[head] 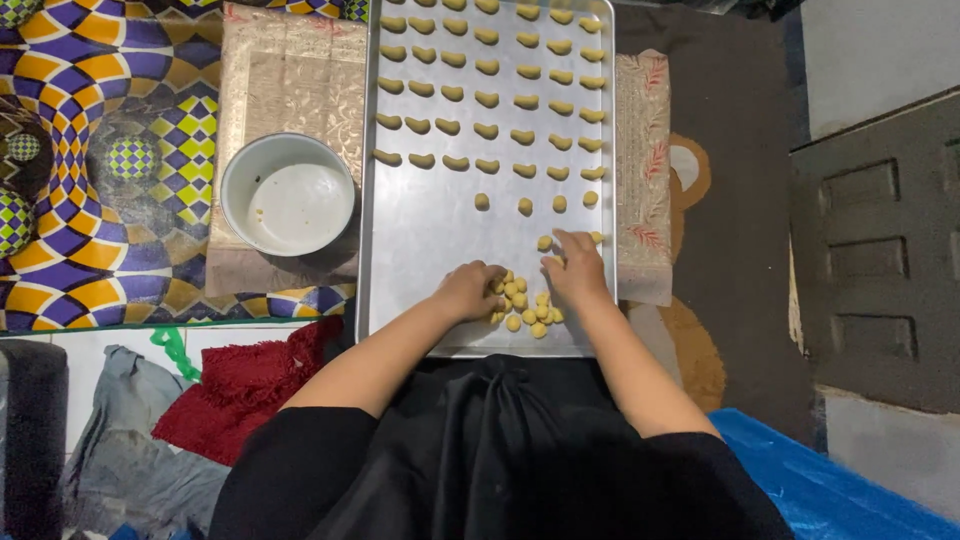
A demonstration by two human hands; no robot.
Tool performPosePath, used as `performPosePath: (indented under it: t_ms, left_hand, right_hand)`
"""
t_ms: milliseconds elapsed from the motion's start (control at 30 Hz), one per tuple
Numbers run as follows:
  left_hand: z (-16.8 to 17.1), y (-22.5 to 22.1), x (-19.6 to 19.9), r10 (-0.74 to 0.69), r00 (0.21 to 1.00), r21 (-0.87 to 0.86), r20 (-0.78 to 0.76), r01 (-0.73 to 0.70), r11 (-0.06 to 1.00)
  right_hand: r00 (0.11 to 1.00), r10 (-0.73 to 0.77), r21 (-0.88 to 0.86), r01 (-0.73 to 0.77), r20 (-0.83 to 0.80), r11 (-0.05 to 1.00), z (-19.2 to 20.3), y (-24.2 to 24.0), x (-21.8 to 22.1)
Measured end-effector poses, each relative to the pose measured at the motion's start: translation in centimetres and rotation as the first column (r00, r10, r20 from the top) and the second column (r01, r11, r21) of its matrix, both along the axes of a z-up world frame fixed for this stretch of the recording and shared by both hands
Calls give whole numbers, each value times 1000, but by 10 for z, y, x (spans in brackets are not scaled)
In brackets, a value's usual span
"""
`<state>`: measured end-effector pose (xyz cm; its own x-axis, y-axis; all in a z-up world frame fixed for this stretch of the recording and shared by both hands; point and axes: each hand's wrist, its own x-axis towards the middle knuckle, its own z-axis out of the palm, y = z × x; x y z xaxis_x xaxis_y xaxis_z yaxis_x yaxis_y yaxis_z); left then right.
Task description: Shaping small portions of dough into crescent shapes and arranging them on a baking tray.
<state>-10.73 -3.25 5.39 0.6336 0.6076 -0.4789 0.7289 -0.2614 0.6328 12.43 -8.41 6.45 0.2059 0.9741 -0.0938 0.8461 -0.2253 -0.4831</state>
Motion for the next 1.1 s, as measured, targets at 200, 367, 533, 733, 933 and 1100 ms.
performPosePath:
  t_ms: [200,367,533,733,933,1100]
  left_hand:
    - [-8,1,2,25,1000,1,-14,-25,1000]
    - [-10,3,15,51,998,53,29,-53,997]
    - [-51,5,42,-57,998,154,-8,57,986]
    - [-47,13,32,79,996,-1,36,-79,997]
    - [-16,24,13,174,980,-50,97,-170,984]
    - [-17,47,3,369,906,137,206,-400,906]
  right_hand:
    - [995,80,-141,-70,67,988,0,27,-10]
    - [994,-17,-123,31,106,992,-17,21,8]
    - [996,-14,-119,25,93,993,17,19,-9]
    - [996,81,145,-85,29,986,10,32,-31]
    - [996,75,-61,-78,-44,995,9,37,-36]
    - [988,157,-96,-155,4,983,11,10,-18]
